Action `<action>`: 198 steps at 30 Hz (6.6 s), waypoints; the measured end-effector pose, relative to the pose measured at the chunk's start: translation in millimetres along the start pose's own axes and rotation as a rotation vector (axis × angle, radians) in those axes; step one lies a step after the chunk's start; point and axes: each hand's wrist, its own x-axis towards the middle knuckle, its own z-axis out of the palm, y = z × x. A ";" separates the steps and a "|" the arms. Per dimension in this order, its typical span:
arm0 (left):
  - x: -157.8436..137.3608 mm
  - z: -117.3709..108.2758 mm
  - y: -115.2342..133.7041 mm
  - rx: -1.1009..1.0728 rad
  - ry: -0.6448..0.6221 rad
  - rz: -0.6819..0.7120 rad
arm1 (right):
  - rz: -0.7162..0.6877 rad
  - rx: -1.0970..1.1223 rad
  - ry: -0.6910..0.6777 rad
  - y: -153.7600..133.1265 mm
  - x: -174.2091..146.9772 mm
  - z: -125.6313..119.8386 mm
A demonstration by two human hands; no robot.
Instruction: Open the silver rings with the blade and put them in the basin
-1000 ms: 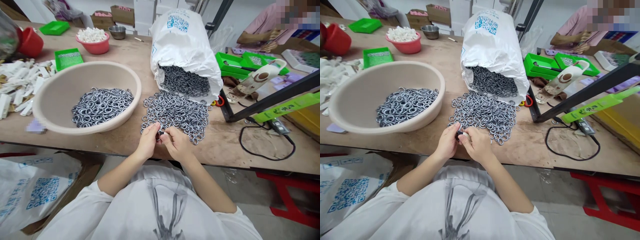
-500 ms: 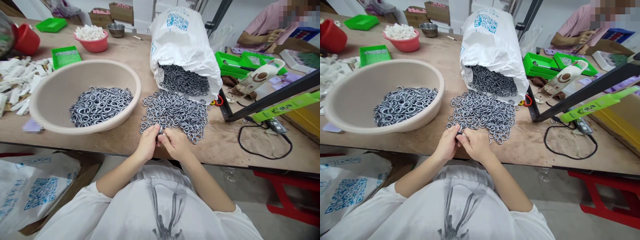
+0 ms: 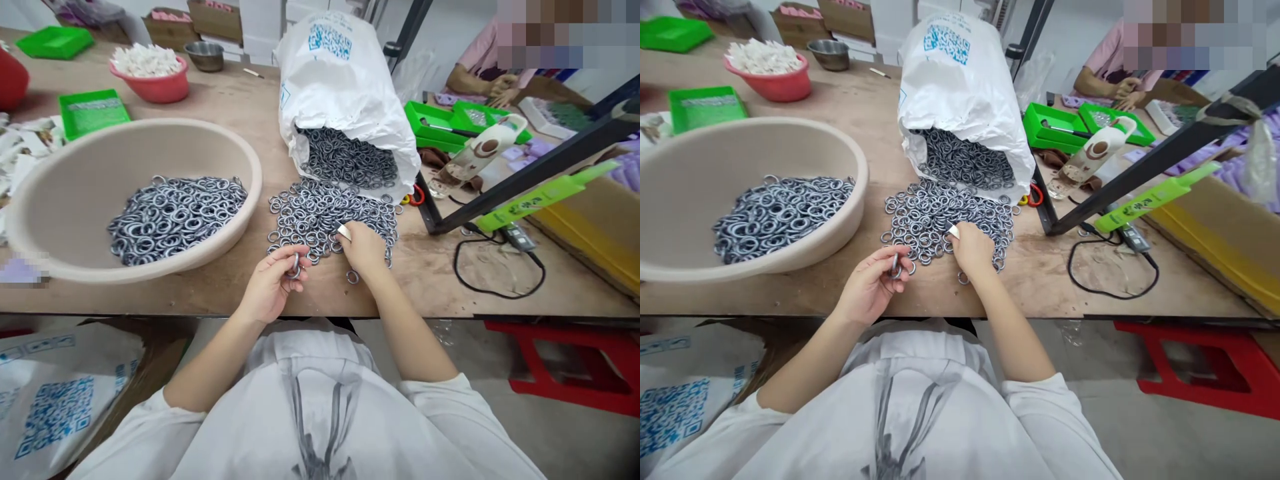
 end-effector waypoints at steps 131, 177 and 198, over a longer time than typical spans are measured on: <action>-4.4 10.0 -11.3 -0.046 -0.078 -0.094 | -0.205 0.592 0.019 -6.6 -45.4 6.4; -6.8 25.6 -23.9 -0.017 0.035 -0.090 | -0.472 0.536 -0.016 -29.8 -88.4 -10.7; -5.7 -7.2 -2.0 -0.192 0.033 -0.092 | -0.324 0.039 -0.085 -27.5 -27.5 10.4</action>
